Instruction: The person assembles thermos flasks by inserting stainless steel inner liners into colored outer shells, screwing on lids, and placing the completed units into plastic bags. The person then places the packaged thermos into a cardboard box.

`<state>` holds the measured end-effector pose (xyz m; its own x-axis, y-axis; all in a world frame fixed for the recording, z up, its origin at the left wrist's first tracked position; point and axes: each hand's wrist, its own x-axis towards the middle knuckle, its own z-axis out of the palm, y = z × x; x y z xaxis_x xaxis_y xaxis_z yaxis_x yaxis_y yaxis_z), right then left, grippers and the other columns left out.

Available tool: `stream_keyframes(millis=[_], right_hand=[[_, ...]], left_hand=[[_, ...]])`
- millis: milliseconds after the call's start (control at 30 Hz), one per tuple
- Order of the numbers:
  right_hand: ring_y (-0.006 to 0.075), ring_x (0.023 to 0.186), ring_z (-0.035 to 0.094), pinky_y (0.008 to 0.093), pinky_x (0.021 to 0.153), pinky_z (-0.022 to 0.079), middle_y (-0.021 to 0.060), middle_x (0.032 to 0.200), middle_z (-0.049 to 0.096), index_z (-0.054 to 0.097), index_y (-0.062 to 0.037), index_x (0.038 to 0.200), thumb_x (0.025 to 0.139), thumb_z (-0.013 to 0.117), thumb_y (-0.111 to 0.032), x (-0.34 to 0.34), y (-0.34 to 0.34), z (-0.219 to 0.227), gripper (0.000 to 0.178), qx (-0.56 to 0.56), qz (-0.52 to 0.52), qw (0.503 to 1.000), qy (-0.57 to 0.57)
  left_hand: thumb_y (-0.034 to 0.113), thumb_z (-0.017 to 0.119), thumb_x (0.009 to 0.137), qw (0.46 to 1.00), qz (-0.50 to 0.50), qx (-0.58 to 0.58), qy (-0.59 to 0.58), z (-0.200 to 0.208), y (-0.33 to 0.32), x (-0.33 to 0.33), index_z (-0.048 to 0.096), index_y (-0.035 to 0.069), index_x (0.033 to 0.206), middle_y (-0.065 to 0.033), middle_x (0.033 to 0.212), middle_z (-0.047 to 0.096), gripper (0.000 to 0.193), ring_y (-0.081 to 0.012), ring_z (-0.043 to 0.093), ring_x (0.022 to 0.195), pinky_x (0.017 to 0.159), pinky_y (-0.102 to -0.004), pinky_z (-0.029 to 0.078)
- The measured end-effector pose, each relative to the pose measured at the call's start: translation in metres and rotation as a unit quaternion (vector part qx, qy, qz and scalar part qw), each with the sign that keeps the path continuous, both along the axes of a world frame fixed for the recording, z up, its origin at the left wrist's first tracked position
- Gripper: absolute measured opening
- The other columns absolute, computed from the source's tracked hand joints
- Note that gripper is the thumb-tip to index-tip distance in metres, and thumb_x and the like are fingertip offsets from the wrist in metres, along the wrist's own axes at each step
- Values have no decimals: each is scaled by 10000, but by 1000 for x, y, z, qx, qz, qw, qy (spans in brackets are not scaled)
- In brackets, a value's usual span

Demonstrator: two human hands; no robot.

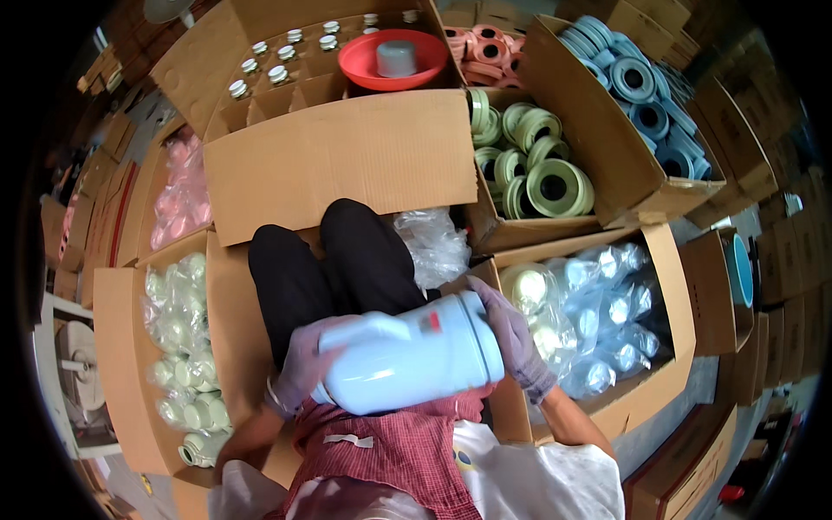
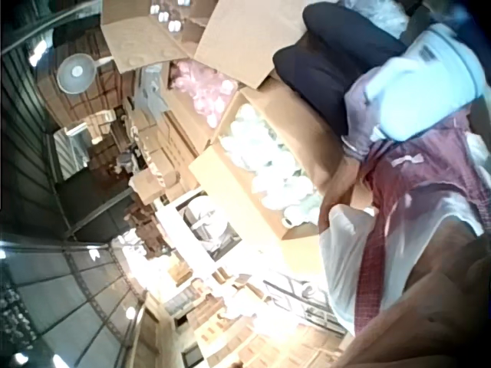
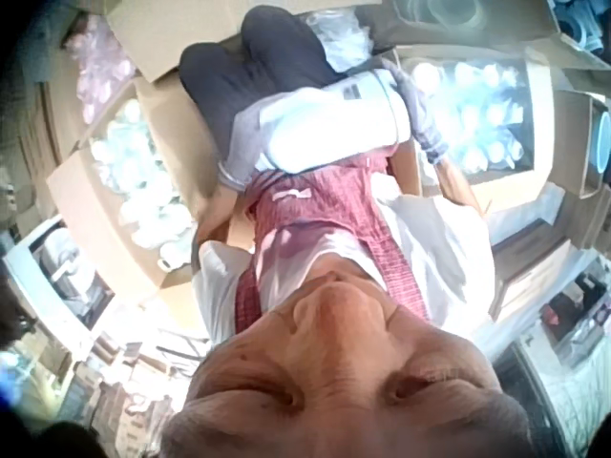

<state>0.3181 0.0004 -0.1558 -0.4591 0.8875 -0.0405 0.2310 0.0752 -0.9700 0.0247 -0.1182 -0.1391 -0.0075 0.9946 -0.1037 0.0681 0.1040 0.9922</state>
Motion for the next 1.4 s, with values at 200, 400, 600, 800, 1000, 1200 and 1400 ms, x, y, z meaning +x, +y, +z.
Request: stream_keyframes(millis=[200, 400, 600, 800, 1000, 1200, 1400], right_hand=[[289, 1308, 469, 364, 1109, 331, 221, 1387, 487, 447, -5, 1400, 1008, 247, -573, 35, -23, -45, 719, -92, 2, 996, -6], [271, 1272, 475, 341, 1062, 373, 168, 1370, 476, 323, -36, 1456, 1004, 436, -363, -23, -15, 14, 569, 3, 0, 995, 98], [328, 1358, 372, 364, 1125, 302, 235, 1378, 448, 452, 46, 1346, 946, 530, -226, -20, 16, -16, 490, 174, -97, 979, 45], [349, 1351, 396, 381, 1124, 304, 206, 1238, 575, 522, 14, 1304, 975, 403, -504, -20, 24, -6, 625, -383, -51, 885, 259], [288, 1320, 411, 372, 1111, 315, 197, 1450, 370, 346, -20, 1437, 1011, 370, -447, -27, 39, 33, 604, 187, 73, 980, 2], [210, 1100, 571, 353, 985, 457, 104, 1156, 597, 494, -44, 1325, 1014, 344, -509, -24, 49, -18, 579, -313, -5, 916, 250], [241, 1285, 404, 330, 983, 428, 140, 1434, 366, 394, -38, 1397, 967, 481, -416, -33, 46, 36, 579, 130, 161, 973, 102]], left_hand=[[53, 663, 783, 998, -40, 48, -10, -10, -4, -6, 610, -21, 1206, -105, 1121, 671, 433, -197, 612, 1104, 982, -324, 470], [94, 649, 800, 930, -51, 283, 229, 24, 32, -15, 662, 18, 1084, -119, 1089, 686, 294, -259, 630, 1102, 1003, -403, 446], [0, 563, 829, 996, -17, -44, 80, 30, 51, -17, 682, -39, 1070, -107, 999, 712, 271, -161, 663, 960, 856, -283, 523], [60, 640, 824, 863, -67, 374, 333, 51, 43, 0, 680, -6, 1003, -128, 1015, 703, 195, -280, 664, 1015, 929, -407, 511], [67, 618, 803, 982, -70, 11, 174, 24, 38, -26, 668, -23, 1083, -143, 1060, 691, 298, -186, 683, 950, 843, -290, 539], [96, 663, 747, 831, -63, 418, 360, 63, 55, -7, 665, 0, 954, -151, 1053, 686, 228, -293, 669, 994, 945, -413, 507], [71, 575, 915, 997, 37, 19, 67, 22, 43, -22, 693, -37, 1055, -86, 969, 718, 213, -118, 661, 906, 820, -270, 530]])
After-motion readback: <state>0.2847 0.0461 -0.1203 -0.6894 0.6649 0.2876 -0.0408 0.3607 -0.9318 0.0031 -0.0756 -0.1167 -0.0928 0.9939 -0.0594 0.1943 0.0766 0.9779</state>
